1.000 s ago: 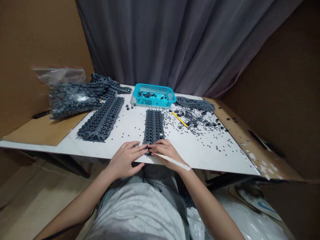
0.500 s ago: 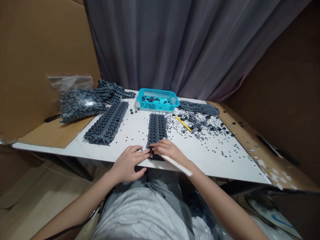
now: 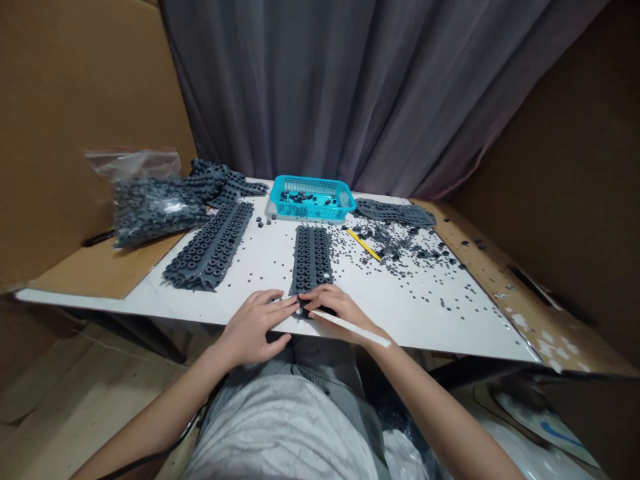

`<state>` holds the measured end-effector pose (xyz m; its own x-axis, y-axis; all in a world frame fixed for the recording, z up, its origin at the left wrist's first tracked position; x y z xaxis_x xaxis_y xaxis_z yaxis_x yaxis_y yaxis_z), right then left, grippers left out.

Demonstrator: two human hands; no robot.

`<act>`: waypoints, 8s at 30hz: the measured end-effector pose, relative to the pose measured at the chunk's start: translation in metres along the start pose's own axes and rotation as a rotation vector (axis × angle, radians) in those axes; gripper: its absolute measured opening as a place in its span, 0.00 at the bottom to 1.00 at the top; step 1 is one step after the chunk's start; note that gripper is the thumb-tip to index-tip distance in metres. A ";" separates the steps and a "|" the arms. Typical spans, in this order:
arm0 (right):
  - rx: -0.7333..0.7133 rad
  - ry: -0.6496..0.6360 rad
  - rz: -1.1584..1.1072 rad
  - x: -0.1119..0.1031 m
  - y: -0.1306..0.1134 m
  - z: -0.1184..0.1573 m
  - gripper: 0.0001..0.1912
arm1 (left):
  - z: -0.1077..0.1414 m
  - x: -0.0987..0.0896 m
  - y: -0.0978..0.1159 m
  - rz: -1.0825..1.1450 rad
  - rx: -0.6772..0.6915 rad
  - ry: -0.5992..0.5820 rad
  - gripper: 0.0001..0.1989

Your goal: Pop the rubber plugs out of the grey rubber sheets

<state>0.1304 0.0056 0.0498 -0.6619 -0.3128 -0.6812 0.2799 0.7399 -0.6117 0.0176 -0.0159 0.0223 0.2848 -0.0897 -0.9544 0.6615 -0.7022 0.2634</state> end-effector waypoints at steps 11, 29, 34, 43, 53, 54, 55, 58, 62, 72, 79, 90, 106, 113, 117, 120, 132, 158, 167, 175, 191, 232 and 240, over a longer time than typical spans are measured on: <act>-0.125 -0.057 0.348 0.013 -0.006 0.001 0.07 | 0.000 -0.002 0.004 -0.016 0.014 0.002 0.27; -0.115 0.015 0.529 0.009 0.002 -0.011 0.10 | 0.000 -0.001 0.004 -0.027 0.034 -0.018 0.30; 0.225 0.377 0.355 -0.060 0.037 0.011 0.10 | 0.000 0.000 0.005 -0.039 0.029 -0.030 0.28; 0.560 0.488 0.221 -0.125 0.087 0.045 0.14 | 0.002 -0.006 0.004 0.010 0.019 0.051 0.24; 0.027 0.001 -0.025 -0.006 0.013 -0.014 0.09 | -0.002 0.000 -0.007 -0.031 -0.099 0.007 0.32; 0.020 -0.001 -0.010 -0.005 0.014 -0.013 0.08 | -0.002 0.000 -0.007 -0.032 -0.103 0.005 0.32; 0.012 -0.004 0.003 -0.005 0.015 -0.012 0.08 | -0.002 0.000 -0.007 -0.034 -0.105 0.002 0.32; -0.023 -0.006 0.036 -0.006 0.012 -0.010 0.08 | -0.003 0.000 -0.006 -0.032 -0.104 -0.003 0.31; -0.052 -0.006 0.071 -0.006 0.005 -0.011 0.08 | -0.002 -0.002 -0.005 -0.018 -0.091 0.015 0.30; -0.137 -0.122 0.283 0.010 0.003 -0.013 0.10 | -0.003 0.005 -0.002 -0.033 -0.055 -0.025 0.30; -0.133 -0.118 0.458 0.015 0.004 -0.018 0.12 | -0.003 0.007 -0.003 -0.049 -0.065 -0.048 0.31; 0.141 0.093 0.091 -0.047 0.040 -0.018 0.08 | -0.003 0.003 0.000 -0.047 -0.038 -0.047 0.33; -0.080 -0.113 0.032 0.003 0.014 -0.011 0.08 | -0.002 0.007 -0.002 -0.064 -0.059 -0.069 0.32; -0.193 -0.196 0.360 0.015 0.009 -0.013 0.11 | -0.003 0.006 0.000 -0.071 -0.053 -0.065 0.30; -0.209 -0.180 0.470 0.020 0.010 -0.012 0.12 | -0.003 0.006 0.000 -0.067 -0.048 -0.056 0.30; -0.188 -0.133 0.482 0.020 0.016 -0.009 0.13 | -0.002 0.006 -0.001 -0.063 -0.049 -0.058 0.31; 0.180 0.236 0.229 -0.042 0.043 -0.007 0.11 | 0.000 0.003 -0.003 0.077 -0.034 -0.043 0.34; 0.543 -0.139 1.007 -0.156 0.180 -0.028 0.10 | -0.254 0.001 -0.129 0.099 -0.056 -0.196 0.13; 0.718 -0.210 1.084 -0.132 0.197 -0.042 0.08 | -0.249 -0.028 -0.123 0.526 0.042 -0.225 0.14; 0.790 -0.134 1.096 -0.144 0.196 -0.033 0.10 | -0.242 -0.059 -0.110 0.374 0.065 -0.113 0.12; 0.432 -0.028 -0.847 -0.058 0.128 -0.005 0.34 | -0.279 -0.114 -0.055 0.545 0.104 0.025 0.11; 0.500 1.235 -0.148 -0.343 0.185 0.172 0.14 | -0.315 -0.038 0.050 0.271 0.526 0.192 0.05; 0.570 1.104 0.112 -0.338 0.175 0.178 0.19 | -0.306 -0.053 0.034 0.263 0.458 0.348 0.07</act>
<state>0.5271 0.1352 0.1012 -0.7679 0.6059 -0.2081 0.4512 0.2809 -0.8471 0.2371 0.1811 0.1244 0.6577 -0.1198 -0.7437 0.1962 -0.9260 0.3226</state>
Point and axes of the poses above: each hand's wrist, its own z-axis away from the middle knuckle, its own x-axis out of the palm, y = z × x, the point moved 10 cm from there along -z, towards the middle knuckle, and after that the axes turned 7 degrees about -y, right-handed, at the moved point
